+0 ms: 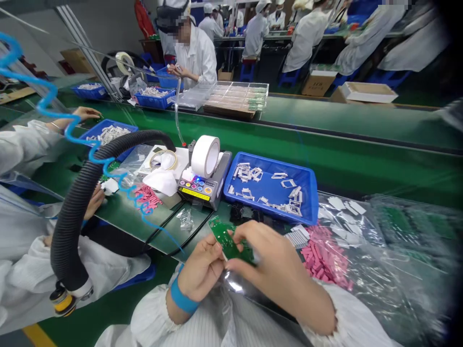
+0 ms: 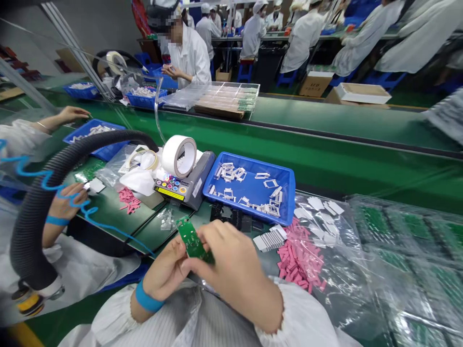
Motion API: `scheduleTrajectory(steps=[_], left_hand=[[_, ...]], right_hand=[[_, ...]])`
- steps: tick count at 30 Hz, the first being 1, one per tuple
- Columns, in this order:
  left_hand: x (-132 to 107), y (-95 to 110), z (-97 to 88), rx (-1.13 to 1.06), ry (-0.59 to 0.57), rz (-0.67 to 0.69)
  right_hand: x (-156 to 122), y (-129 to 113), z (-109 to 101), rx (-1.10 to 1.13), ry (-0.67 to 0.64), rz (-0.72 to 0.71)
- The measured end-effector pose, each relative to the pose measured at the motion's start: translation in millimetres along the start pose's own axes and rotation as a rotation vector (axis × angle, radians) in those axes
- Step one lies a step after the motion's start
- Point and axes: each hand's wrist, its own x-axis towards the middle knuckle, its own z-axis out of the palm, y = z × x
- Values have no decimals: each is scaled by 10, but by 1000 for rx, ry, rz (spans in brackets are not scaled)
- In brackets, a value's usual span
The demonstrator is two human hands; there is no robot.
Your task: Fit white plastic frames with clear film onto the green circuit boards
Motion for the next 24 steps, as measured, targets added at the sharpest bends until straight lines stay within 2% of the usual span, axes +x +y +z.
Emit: scheduleTrajectory(steps=[2,5,8,11,13,16,18,20,22,24], left_hand=[[40,-23,38,44,20,19],[106,-69,101,72,18,17],[141,-69,162,45,-12,12],[103,-4,140,35,26,-14],[44,36,53,48,115,-21],[-56,42,-131,29,297,-4],[-116,11,-233,0,420,9],[-169,-26,-294,-25,498,15],[-213,-58,-322,-39,525,13],[-239,-79,-337,-41,533,19]], right_hand=[[-69,-44,7,-64,-41,-28],[-99,-55,4,-119,-26,-43],[-19,100,-170,-170,-38,11],[197,560,-585,-343,-14,194],[390,1028,-905,-560,28,450],[630,1780,-1218,-666,46,667],[705,2188,-1247,-685,-16,737],[719,2471,-1176,-695,-83,753],[712,2633,-1092,-705,-131,739],[722,2686,-1065,-722,-153,719]])
